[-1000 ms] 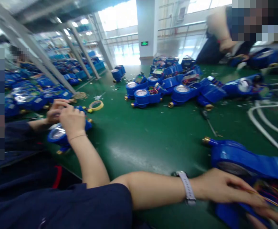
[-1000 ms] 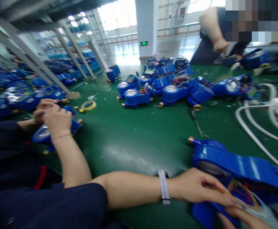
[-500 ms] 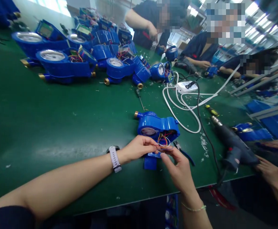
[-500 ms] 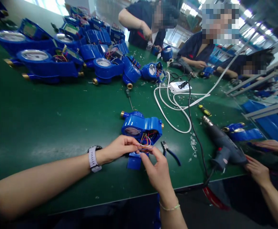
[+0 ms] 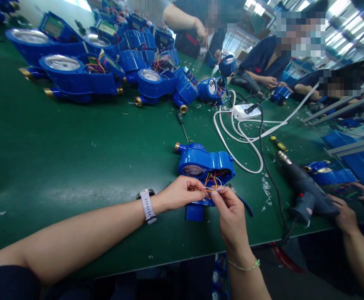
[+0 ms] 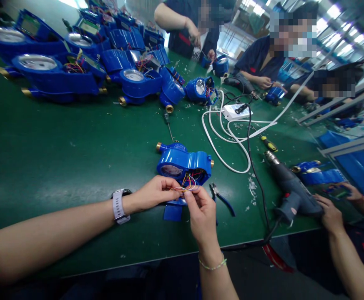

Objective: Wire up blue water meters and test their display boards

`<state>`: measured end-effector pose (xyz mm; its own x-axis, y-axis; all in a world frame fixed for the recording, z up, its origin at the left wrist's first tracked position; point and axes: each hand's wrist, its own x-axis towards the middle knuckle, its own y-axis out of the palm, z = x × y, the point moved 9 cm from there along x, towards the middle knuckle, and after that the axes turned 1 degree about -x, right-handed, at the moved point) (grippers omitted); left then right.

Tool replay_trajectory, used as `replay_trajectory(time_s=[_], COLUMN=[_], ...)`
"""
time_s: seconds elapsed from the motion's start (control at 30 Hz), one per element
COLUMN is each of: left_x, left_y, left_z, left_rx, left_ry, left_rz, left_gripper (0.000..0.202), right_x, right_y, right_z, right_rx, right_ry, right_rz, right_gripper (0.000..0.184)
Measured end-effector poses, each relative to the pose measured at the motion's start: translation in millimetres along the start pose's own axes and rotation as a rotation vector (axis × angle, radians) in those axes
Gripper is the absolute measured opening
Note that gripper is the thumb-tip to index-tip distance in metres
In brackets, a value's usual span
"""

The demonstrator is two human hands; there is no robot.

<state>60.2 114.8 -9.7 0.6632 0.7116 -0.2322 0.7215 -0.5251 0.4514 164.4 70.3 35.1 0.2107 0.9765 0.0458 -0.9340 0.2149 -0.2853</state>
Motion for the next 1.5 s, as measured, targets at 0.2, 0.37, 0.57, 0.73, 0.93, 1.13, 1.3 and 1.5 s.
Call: replay_trajectory(time_s=[0.2, 0.37, 0.57, 0.73, 0.93, 1.13, 1.3, 1.5], left_x=[0.5, 0.7, -0.5, -4.1, -5.9, -4.4, -0.7, -0.1], left_y=[-0.7, -0.9, 2.3, 2.4, 0.5, -0.2, -2.5, -0.4], left_z=[-3.0, -4.5, -4.4, -5.2, -7.9, -9.8, -3.2, -0.3], left_rx=[0.066, 0.079, 0.08, 0.16, 0.214, 0.208, 0.186, 0.146], left_ry=[0.023, 0.021, 0.062, 0.134, 0.182, 0.202, 0.125, 0.088], left_rz=[-0.026, -0.045, -0.016, -0.026, -0.047, -0.055, -0.052, -0.027], left_gripper=[0.01, 0.01, 0.009, 0.005, 0.008, 0.012, 0.009, 0.007], right_x=[1.3, 1.7, 3.3, 1.6, 0.1, 0.4, -0.2, -3.9], right_y=[4.0, 5.0, 3.8, 0.0, 2.7, 6.6, 3.6, -0.4], right_z=[0.6, -0.8, -0.5, -4.8, -0.4, 4.3, -0.6, -0.9], right_rx=[0.033, 0.044, 0.037, 0.029, 0.03, 0.014, 0.007, -0.026], right_ry=[0.004, 0.011, 0.011, 0.023, 0.021, 0.005, 0.026, 0.026], right_rz=[0.011, 0.004, -0.017, -0.03, -0.026, -0.012, 0.022, 0.031], right_gripper=[0.015, 0.014, 0.016, 0.017, 0.016, 0.016, 0.017, 0.02])
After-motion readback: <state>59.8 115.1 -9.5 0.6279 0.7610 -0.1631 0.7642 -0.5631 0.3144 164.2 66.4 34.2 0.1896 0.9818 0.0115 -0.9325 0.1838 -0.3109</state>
